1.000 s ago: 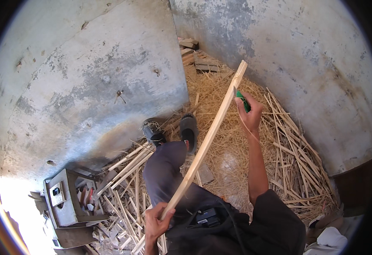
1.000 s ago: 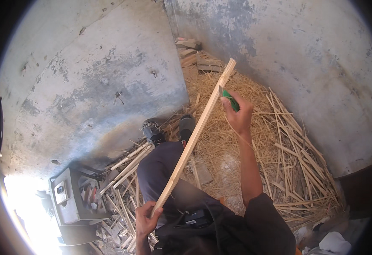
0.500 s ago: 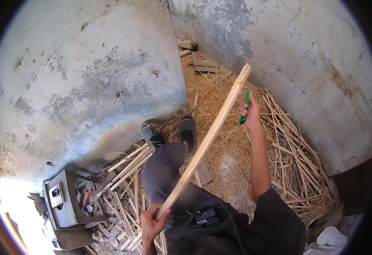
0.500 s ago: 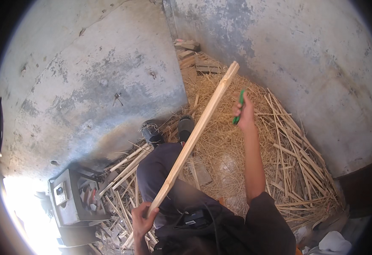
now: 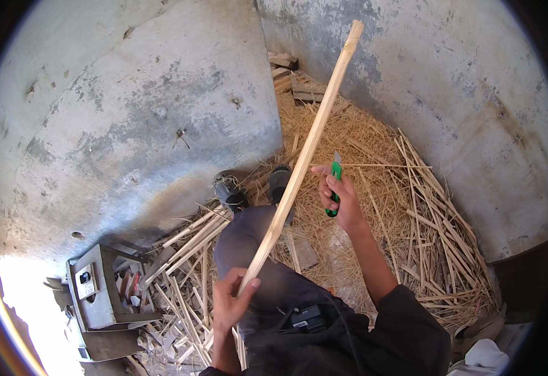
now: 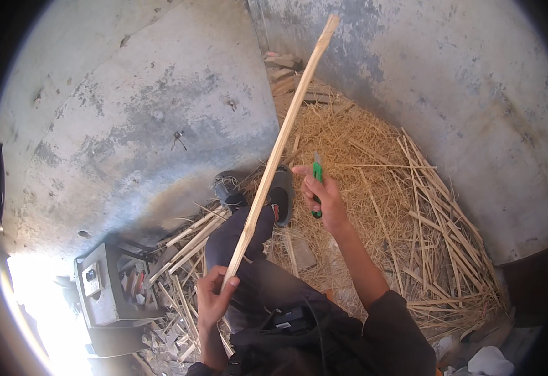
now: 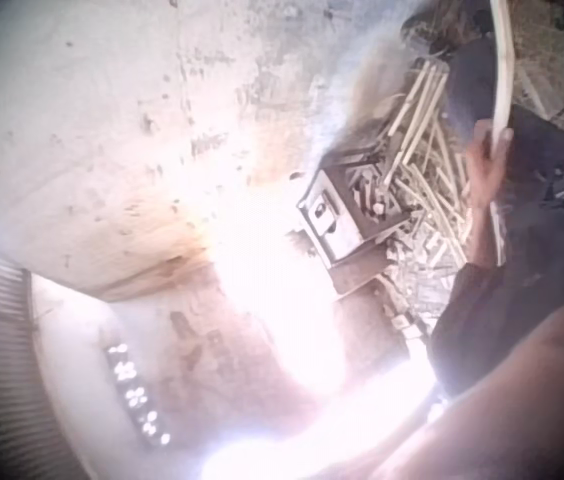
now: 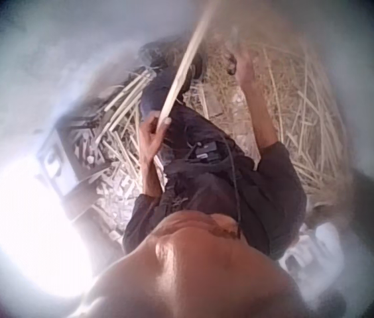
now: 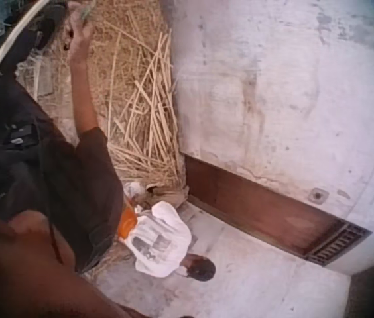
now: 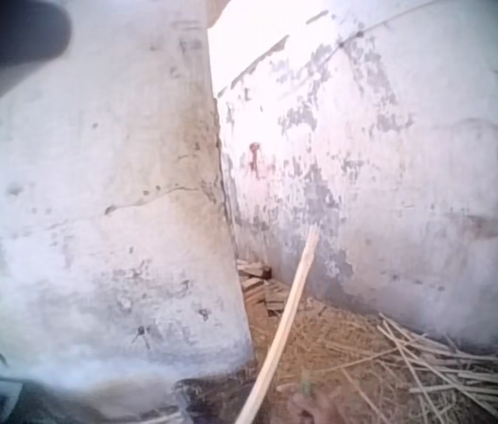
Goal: The person holds a bamboo strip and uses a small green-handled utility knife to shave thin layers off the edge, repeating the shaving motion along the length of the strip.
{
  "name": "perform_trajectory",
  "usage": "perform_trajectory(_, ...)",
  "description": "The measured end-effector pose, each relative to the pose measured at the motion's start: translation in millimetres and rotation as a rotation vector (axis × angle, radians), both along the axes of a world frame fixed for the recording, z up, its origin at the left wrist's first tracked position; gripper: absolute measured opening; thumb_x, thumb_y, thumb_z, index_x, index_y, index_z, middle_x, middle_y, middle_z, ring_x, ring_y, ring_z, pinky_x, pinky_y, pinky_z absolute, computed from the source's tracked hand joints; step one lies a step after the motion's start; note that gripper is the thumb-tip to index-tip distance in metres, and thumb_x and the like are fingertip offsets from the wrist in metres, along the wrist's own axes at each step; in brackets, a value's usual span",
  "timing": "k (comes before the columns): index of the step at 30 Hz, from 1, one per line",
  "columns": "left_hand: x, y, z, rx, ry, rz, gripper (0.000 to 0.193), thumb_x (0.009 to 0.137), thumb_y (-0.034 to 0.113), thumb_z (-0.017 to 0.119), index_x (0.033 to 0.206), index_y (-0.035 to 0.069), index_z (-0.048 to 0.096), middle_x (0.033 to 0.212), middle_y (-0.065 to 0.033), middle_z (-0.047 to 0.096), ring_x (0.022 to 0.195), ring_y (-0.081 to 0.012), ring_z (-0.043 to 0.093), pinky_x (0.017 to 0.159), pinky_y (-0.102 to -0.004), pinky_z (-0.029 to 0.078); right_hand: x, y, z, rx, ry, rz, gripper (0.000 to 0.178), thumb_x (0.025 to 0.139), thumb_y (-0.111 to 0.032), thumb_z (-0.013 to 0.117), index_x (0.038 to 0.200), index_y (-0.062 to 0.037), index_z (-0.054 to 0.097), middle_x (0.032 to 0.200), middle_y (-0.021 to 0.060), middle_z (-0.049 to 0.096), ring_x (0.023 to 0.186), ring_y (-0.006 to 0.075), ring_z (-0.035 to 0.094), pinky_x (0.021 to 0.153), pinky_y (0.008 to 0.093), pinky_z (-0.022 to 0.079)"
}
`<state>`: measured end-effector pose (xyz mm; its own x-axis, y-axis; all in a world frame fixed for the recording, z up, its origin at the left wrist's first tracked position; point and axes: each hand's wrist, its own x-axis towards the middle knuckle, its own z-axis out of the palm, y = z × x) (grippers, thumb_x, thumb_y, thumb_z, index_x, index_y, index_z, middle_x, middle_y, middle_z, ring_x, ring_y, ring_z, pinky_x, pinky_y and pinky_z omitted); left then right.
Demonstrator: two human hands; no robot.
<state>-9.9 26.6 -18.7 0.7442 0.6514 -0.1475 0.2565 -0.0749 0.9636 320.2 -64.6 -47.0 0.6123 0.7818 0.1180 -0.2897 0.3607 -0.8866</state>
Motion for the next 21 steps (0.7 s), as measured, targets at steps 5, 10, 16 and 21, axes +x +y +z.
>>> perform_trajectory(5, 16, -13, 13, 0.084, -0.001, 0.104, 0.017, 0.099, 0.015, 0.076, 0.099, 0.001, 0.067, 0.074, 0.0055, 0.061, 0.069, -0.0007, 0.052, 0.062, -0.0195, 0.036, -27, -4, 19, 0.099, -0.439, -0.138, 0.046, 0.105, -0.045, 0.061, 0.124, -0.0038, 0.064, 0.075, -0.0034, 0.048, 0.057, 0.0061, 0.046, 0.051, 0.0232, 0.035)
perform_trajectory(10, 23, -18, 26, 0.102, 0.005, 0.119, 0.017, 0.099, 0.015, 0.075, 0.1, 0.001, 0.066, 0.073, 0.0056, 0.061, 0.068, -0.0003, 0.051, 0.059, -0.0198, 0.036, -49, -18, 19, 0.022, -0.954, -0.163, 0.04, 0.095, -0.045, 0.076, 0.102, -0.0053, 0.071, 0.083, 0.0091, 0.068, 0.068, 0.0198, 0.069, 0.058, 0.0317, 0.052)
perform_trajectory(16, 36, -20, 32, 0.168, -0.037, 0.184, 0.017, 0.098, 0.013, 0.077, 0.102, 0.0, 0.066, 0.069, 0.0057, 0.057, 0.065, -0.0003, 0.045, 0.055, -0.0219, 0.031, -79, -18, 15, 0.092, -1.135, -0.179, 0.033, 0.088, -0.037, 0.083, 0.101, -0.0082, 0.074, 0.077, 0.0039, 0.068, 0.063, 0.0226, 0.068, 0.055, 0.0342, 0.052)
perform_trajectory(21, 42, -24, 29, 0.17, -0.15, 0.224, 0.018, 0.094, 0.011, 0.079, 0.1, 0.0, 0.066, 0.063, 0.0057, 0.052, 0.061, -0.0006, 0.039, 0.053, -0.0238, 0.028, -88, -15, 16, 0.08, -1.168, -0.208, 0.034, 0.085, -0.036, 0.085, 0.103, -0.008, 0.075, 0.076, 0.0042, 0.068, 0.061, 0.0228, 0.068, 0.053, 0.0347, 0.052)
